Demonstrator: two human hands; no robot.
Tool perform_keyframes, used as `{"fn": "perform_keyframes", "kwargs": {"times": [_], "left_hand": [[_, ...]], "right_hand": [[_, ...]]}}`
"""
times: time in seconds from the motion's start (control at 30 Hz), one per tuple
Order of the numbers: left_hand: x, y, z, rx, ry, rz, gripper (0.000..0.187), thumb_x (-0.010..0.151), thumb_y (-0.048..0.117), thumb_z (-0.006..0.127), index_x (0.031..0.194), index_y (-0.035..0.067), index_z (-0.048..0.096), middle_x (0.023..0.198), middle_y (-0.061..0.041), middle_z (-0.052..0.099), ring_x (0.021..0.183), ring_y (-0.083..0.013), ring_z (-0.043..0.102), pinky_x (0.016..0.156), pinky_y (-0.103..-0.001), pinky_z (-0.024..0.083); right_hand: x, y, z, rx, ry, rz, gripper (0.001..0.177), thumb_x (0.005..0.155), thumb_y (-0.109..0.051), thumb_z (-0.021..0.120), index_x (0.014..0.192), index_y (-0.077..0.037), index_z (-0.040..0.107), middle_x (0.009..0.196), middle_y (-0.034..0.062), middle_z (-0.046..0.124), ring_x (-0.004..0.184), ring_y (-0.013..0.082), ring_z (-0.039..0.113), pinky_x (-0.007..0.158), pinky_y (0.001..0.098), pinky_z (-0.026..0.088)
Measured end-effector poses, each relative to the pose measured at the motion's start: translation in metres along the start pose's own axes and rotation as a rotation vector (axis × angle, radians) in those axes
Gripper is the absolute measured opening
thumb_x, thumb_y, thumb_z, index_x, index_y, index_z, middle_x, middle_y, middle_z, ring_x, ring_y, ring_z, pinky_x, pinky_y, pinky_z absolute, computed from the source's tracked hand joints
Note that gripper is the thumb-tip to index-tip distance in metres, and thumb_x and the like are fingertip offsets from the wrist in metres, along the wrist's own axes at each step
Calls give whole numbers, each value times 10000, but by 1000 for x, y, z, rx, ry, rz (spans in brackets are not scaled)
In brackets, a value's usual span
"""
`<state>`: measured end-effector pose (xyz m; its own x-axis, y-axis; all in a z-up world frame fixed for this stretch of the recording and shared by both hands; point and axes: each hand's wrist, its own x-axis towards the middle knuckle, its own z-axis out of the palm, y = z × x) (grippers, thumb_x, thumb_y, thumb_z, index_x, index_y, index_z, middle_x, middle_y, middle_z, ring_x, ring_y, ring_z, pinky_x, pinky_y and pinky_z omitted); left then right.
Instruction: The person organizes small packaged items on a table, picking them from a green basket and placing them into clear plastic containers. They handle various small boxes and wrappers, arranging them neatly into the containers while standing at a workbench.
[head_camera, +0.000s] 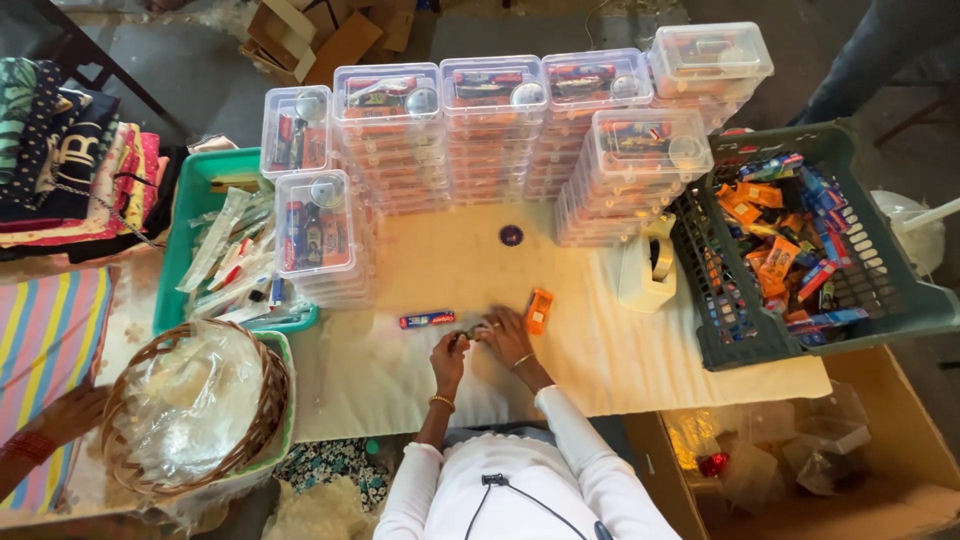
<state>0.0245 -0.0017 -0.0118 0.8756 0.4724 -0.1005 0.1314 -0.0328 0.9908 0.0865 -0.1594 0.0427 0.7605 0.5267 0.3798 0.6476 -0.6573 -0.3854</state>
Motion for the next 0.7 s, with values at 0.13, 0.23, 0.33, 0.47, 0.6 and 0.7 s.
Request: {"fn": "perform_keyframes", "kwargs": {"times": [0.13, 0.23, 0.33, 0.47, 0.6, 0.7], "left_hand": [[6, -10, 4, -82, -57, -118, 315, 959, 208, 682, 1210, 19, 701, 866, -69, 777, 774, -108, 734, 613, -254, 565], [8, -17, 3, 15, 9, -85, 318, 981, 224, 683, 1201, -2, 726, 901, -81, 766, 771, -140, 718, 620, -258, 607], [8, -1, -9, -49, -17, -118, 331, 1003, 274, 661, 1185, 8, 732, 895, -73, 799, 810, -136, 779, 618, -249, 568], [9, -13, -11, -50, -10, -161, 358, 996, 308, 644, 1211, 29, 714, 893, -71, 801, 813, -138, 782, 599, -253, 566], [5, -23, -7, -53, -75, -168, 360, 995, 312, 644, 1210, 33, 723, 888, -74, 800, 790, -139, 762, 587, -250, 560], [7, -27, -4, -11, -24, -162, 353, 992, 294, 653, 1220, 36, 729, 897, -79, 797, 775, -155, 744, 588, -249, 565]], "right_hand": [[-3, 3, 18, -44, -24, 11, 402, 895, -274, 619, 1260, -108, 653, 1395, 113, 593, 1369, 333, 495, 1079, 517, 382], [12, -30, -8, 178, -1, -216, 523, 959, -176, 610, 1453, -12, 564, 1500, 182, 532, 1392, 362, 476, 1169, 510, 371], [13, -19, -17, 41, 38, -296, 490, 905, -125, 631, 1394, -114, 647, 1427, 77, 613, 1326, 291, 547, 1101, 498, 392], [-3, 18, 13, 46, 33, 54, 424, 849, -203, 694, 1269, -172, 650, 1278, 88, 631, 1291, 330, 549, 1086, 515, 405], [-4, 3, 22, 94, 112, -67, 412, 883, -164, 647, 1283, -76, 603, 1344, 188, 598, 1277, 396, 519, 1092, 511, 391], [9, -29, -7, 263, 22, -219, 420, 916, -153, 631, 1304, 4, 589, 1342, 191, 601, 1292, 399, 509, 1112, 519, 369]]}}
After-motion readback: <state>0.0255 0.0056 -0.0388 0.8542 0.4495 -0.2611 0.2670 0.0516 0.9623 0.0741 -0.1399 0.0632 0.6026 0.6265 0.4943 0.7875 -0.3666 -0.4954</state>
